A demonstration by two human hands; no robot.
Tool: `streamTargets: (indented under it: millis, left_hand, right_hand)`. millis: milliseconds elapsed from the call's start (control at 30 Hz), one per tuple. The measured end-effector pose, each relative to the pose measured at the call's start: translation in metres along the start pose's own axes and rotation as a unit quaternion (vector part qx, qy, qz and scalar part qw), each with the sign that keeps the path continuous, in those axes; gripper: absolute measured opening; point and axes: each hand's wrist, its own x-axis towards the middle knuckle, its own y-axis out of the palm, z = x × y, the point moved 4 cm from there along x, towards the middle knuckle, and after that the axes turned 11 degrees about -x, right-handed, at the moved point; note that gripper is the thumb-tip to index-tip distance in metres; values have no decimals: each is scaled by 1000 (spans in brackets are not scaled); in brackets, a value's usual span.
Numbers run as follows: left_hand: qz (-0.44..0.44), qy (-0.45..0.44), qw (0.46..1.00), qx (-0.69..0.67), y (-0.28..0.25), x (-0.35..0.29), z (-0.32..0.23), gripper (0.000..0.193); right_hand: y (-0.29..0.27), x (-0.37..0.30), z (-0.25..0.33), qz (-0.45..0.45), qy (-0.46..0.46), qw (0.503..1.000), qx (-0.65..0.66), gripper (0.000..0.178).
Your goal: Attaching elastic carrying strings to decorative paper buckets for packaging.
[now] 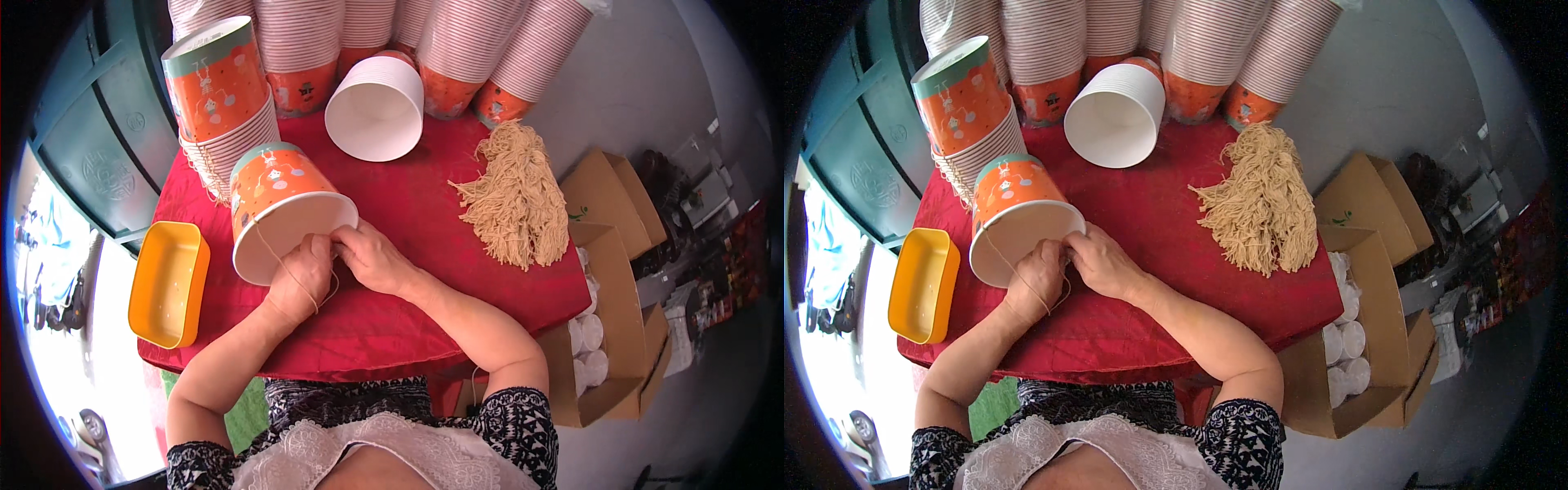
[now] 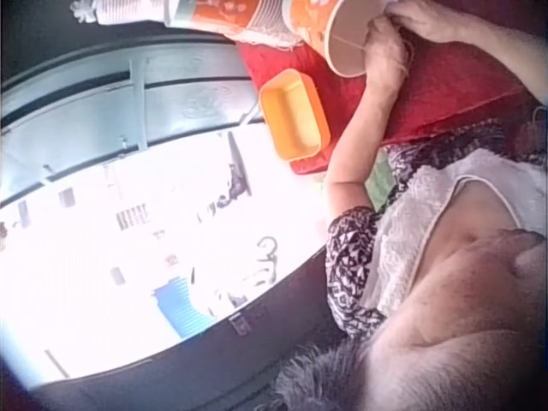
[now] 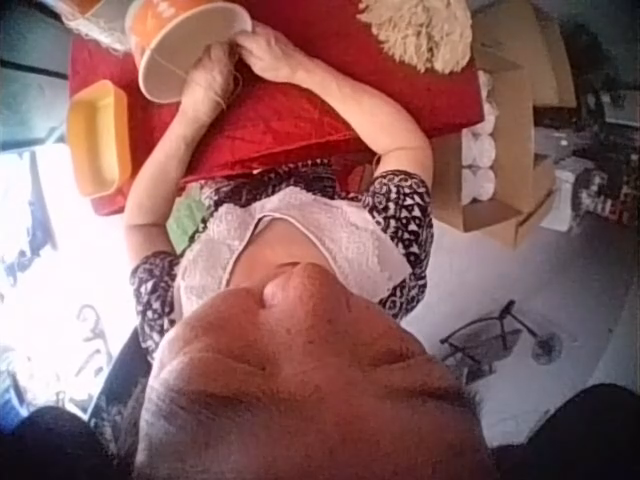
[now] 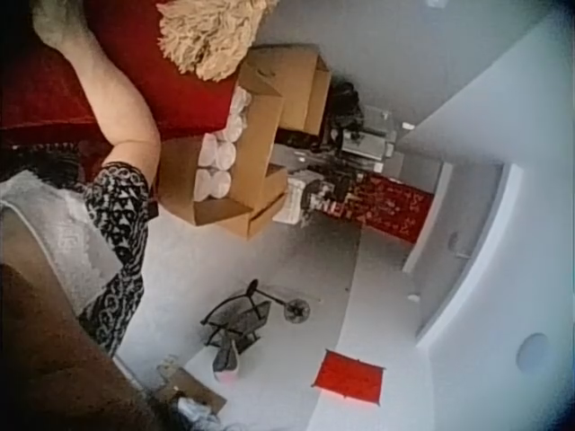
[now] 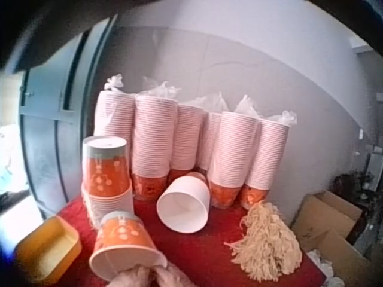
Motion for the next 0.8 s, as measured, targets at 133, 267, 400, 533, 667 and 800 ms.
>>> streamTargets:
  millis: [133, 267, 400, 533, 667, 800]
  left_hand:
    - [12, 2, 1000, 7, 8, -1, 8, 18]
    - [25, -8, 1000, -6, 7, -2, 7, 19]
    - [20, 3, 1000, 5, 1, 0, 0, 19]
    - [-21, 24, 999, -5, 1, -1, 3, 19]
    - [-27, 33, 999, -1, -4, -1, -1, 20]
    - [-29, -13, 996, -80, -2, -1, 4, 19]
  right_hand:
    - [3, -2, -4, 22, 18, 1000, -10, 26]
    - [0, -2, 1, 0, 8, 999, -34, 30]
    - [-4, -1, 5, 8, 20, 1000, -22, 30]
    - [-2, -2, 2, 19, 31, 999, -26, 25]
    - [-2, -1, 4, 13, 33, 999, -15, 19]
    - [-3, -1, 5, 1, 25, 999, -20, 12]
